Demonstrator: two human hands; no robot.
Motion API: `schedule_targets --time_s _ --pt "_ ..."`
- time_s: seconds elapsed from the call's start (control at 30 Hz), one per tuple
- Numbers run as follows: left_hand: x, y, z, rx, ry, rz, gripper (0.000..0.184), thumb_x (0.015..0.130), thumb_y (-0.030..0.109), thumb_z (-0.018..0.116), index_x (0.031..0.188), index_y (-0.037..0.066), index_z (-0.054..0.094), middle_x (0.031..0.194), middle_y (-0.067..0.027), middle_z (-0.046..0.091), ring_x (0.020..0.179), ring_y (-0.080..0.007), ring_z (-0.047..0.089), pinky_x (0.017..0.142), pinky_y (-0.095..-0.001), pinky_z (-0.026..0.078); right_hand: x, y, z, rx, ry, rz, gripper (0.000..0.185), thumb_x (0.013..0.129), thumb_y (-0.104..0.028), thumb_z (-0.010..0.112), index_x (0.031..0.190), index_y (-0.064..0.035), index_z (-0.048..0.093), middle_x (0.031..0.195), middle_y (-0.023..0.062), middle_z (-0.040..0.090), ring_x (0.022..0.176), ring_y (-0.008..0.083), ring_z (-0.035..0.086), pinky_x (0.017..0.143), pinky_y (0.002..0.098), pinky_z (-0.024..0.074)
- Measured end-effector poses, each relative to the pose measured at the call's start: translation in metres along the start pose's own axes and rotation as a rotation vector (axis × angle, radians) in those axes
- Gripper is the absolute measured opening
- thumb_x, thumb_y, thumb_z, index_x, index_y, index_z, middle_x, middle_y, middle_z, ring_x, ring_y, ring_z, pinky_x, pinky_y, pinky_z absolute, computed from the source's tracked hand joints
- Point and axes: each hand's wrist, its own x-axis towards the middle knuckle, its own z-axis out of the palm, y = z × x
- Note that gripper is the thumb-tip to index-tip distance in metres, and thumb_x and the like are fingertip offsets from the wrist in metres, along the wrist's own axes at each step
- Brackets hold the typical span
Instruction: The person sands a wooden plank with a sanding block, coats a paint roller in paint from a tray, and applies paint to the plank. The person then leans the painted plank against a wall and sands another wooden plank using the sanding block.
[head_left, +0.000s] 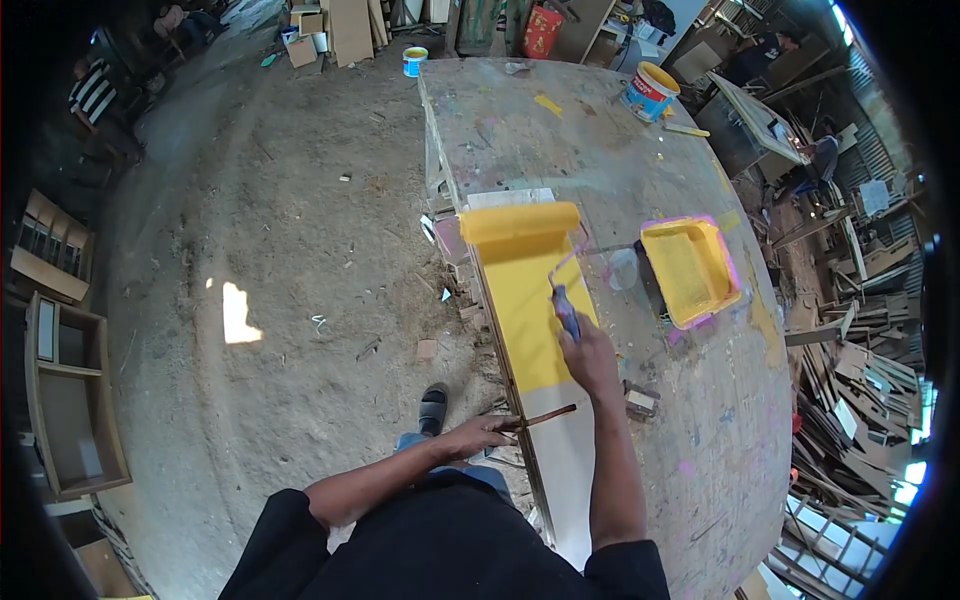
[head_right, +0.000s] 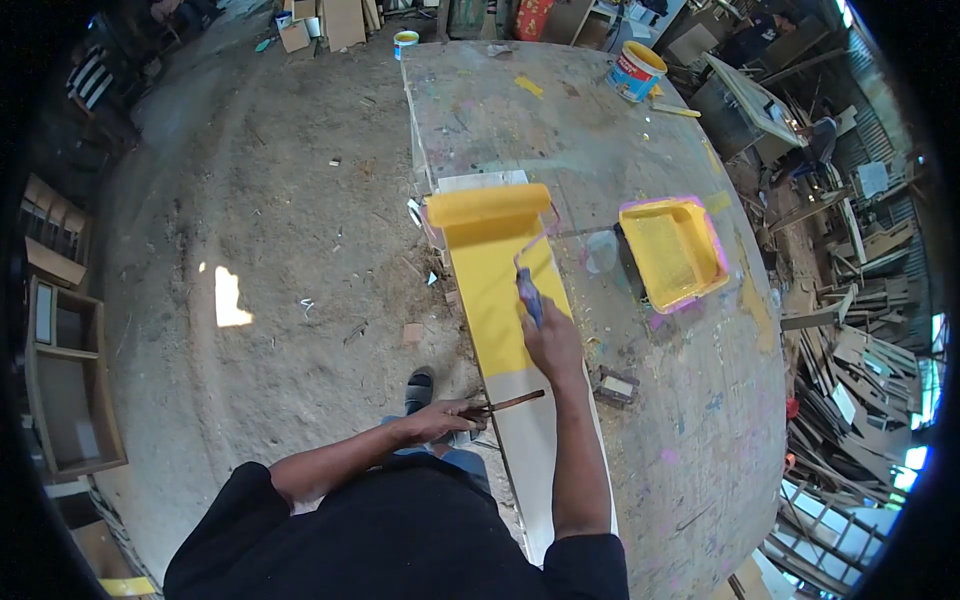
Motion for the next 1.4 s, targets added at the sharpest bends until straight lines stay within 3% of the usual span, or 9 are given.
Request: schedule_targets --time_s 0.13,0.17,0.3,0.53,0.7,1.17,1.23,1.3,1.4 --pt "0.002 -0.017 0.002 0.054 0.011 0.006 0.069 0.096 0.009 0.062 0.161 0.000 0.039 0.156 -0.0134 0.052 0.145 -0.0218 0.046 0.122 -0.0350 0.036 0.015 -0.008 0.006 -0.020 -0.040 0.060 0.032 0.094 -0.025 0.069 0.114 -0.0008 0.064 0.091 0.0294 0.069 0.088 0.0522 0.066 0.075 0.0559 0.0516" --pt "0.003 -0.027 0.004 0.060 0.041 0.134 0.063 0.098 0.006 0.058 0.158 0.002 0.044 0.152 -0.0119 0.056 0.131 -0.0221 0.061 0.113 -0.0352 0.043 0.014 -0.009 0.003 -0.036 -0.036 0.046 0.032 0.094 -0.026 0.069 0.112 -0.0003 0.065 0.090 0.0294 0.069 0.088 0.0521 0.066 0.075 0.0556 0.0515" --pt "-0.002 -0.047 0.015 -0.054 0.053 0.140 0.063 0.097 0.008 0.059 0.159 0.003 0.044 0.154 -0.0100 0.055 0.129 -0.0224 0.062 0.113 -0.0353 0.043 -0.021 -0.002 -0.013 -0.043 -0.067 0.072 0.031 0.094 -0.026 0.070 0.110 0.0001 0.064 0.091 0.0297 0.069 0.088 0.0518 0.066 0.076 0.0557 0.0512" --pt "-0.009 -0.120 0.044 -0.181 0.369 0.062 0.057 0.100 0.016 0.063 0.154 0.003 0.049 0.142 -0.0082 0.065 0.123 -0.0169 0.067 0.104 -0.0313 0.049 -0.163 0.035 -0.054 -0.101 -0.116 0.104 0.033 0.096 -0.031 0.067 0.116 -0.0044 0.064 0.094 0.0312 0.070 0.092 0.0518 0.068 0.080 0.0590 0.0530" --pt "-0.019 -0.157 0.085 -0.286 0.535 0.168 0.040 0.105 0.011 0.052 0.144 0.005 0.056 0.134 -0.0084 0.070 0.116 -0.0182 0.071 0.094 -0.0302 0.054 -0.295 0.057 -0.079 -0.029 -0.107 0.200 0.036 0.094 -0.027 0.069 0.122 -0.0047 0.062 0.093 0.0302 0.071 0.089 0.0507 0.068 0.078 0.0590 0.0533" --pt "-0.020 -0.165 0.154 -0.379 0.346 0.294 0.047 0.100 0.002 0.050 0.147 0.005 0.055 0.140 -0.0096 0.067 0.122 -0.0216 0.068 0.107 -0.0363 0.052 -0.638 0.055 -0.188 0.017 -0.069 0.349 0.045 0.094 -0.019 0.076 0.134 -0.0024 0.064 0.098 0.0247 0.074 0.086 0.0422 0.074 0.072 0.0443 0.0588" --pt "-0.019 -0.164 0.147 -0.372 0.311 0.293 0.049 0.099 0.002 0.051 0.147 0.005 0.055 0.143 -0.0095 0.066 0.125 -0.0220 0.067 0.109 -0.0369 0.051 -0.643 0.053 -0.190 0.008 -0.112 0.432 0.046 0.094 -0.019 0.076 0.135 -0.0012 0.063 0.097 0.0242 0.074 0.082 0.0409 0.075 0.069 0.0428 0.0586" --pt "-0.018 -0.166 0.139 -0.353 0.244 0.283 0.051 0.097 0.001 0.050 0.147 0.006 0.056 0.147 -0.0090 0.063 0.131 -0.0228 0.064 0.111 -0.0383 0.049 -0.641 0.047 -0.186 0.050 -0.134 0.522 0.048 0.095 -0.011 0.073 0.139 0.0030 0.060 0.098 0.0228 0.072 0.080 0.0302 0.073 0.070 0.0354 0.0558" --pt "-0.013 -0.164 0.135 -0.347 0.226 0.248 0.056 0.096 0.000 0.050 0.152 0.002 0.050 0.153 -0.0141 0.057 0.138 -0.0281 0.057 0.115 -0.0427 0.046 -0.590 0.046 -0.173 -0.021 -0.102 0.445 0.048 0.096 -0.018 0.074 0.138 0.0009 0.061 0.095 0.0254 0.073 0.077 0.0397 0.074 0.065 0.0431 0.0572"
